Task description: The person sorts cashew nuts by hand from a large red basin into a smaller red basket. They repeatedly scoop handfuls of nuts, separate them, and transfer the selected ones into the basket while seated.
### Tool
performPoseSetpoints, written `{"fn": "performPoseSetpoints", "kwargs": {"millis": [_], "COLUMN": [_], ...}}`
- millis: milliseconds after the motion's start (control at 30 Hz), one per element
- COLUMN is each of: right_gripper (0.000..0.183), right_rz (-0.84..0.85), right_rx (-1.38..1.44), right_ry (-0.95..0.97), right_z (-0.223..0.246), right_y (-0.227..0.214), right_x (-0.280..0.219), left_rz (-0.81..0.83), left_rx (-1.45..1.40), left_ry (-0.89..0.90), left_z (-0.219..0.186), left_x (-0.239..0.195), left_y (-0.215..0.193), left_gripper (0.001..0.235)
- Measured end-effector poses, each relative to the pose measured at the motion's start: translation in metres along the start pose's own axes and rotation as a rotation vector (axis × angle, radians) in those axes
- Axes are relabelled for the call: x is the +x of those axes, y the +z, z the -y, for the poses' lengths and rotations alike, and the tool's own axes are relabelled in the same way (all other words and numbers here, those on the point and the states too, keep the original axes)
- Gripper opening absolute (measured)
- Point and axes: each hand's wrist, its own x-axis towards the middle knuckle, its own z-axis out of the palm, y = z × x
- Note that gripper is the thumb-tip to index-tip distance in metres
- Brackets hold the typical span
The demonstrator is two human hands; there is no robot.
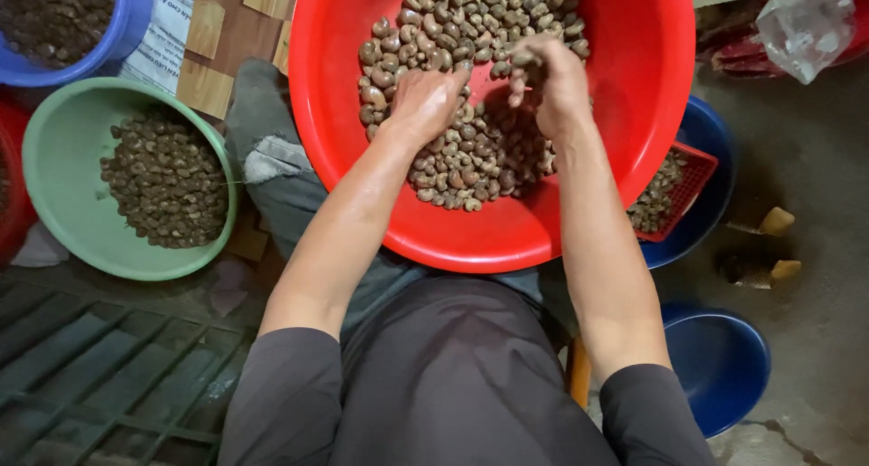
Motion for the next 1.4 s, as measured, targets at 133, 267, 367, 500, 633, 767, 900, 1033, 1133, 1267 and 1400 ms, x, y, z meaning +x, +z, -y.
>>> {"fn": "performPoseSetpoints", "kwargs": {"millis": [133,267,367,500,633,767,900,1033,1133,1267,1400], "right_gripper": [0.025,0.031,0.035,0.062,0.061,0.052,0.040,0.041,0.042,0.039,0.044], "right_rz": [-0.046,-0.117,-0.104,0.035,0.066,0.044,0.054,0.003,-0.011,-0.002,-0.045], "right_rx": [0.158,-0.002,-0.512,-1.308,-1.568,-1.623,-1.498,-1.721,-1.709,-1.719,-1.719], "right_ry": [0.025,0.039,-0.018,0.182,0.078,-0.143,-0.337,-0.380,-0.345,-0.223,-0.247], "right_z": [0.008,0.003,-0.005,-0.002,-0.048,-0.060,-0.069,-0.083,-0.084,-0.079,-0.073], "right_y": [-0.003,-0.003,0.003,0.028,0.009,0.003,-0.009,-0.016,-0.017,-0.011,-0.010], "right_x": [-0.008,-0.006,-0.009,-0.020,0.002,0.009,0.009,0.018,0.017,0.017,0.010], "left_rz": [-0.003,-0.031,-0.022,-0.098,-0.158,-0.187,-0.141,-0.183,-0.167,0.063,0.048], "left_rx": [-0.410,-0.186,-0.654,-1.505,-1.633,-1.432,-0.716,-0.239,-0.108,0.071,0.149], "left_ry": [-0.273,-0.021,-0.120,0.118,0.243,-0.032,-0.192,-0.075,-0.075,-0.124,-0.076], "left_z": [-0.002,0.003,-0.007,0.005,0.001,0.003,0.002,0.021,0.014,-0.001,0.009], "left_x": [0.002,0.010,0.000,-0.005,-0.019,-0.011,-0.006,0.000,-0.007,-0.013,-0.003], "left_y": [0.002,0.000,-0.034,-0.049,-0.066,-0.057,-0.046,-0.009,-0.013,-0.025,-0.006], "left_gripper": [0.053,0.012,0.013,0.017,0.031,0.024,0.047,0.019,0.022,0.050,0.026]}}
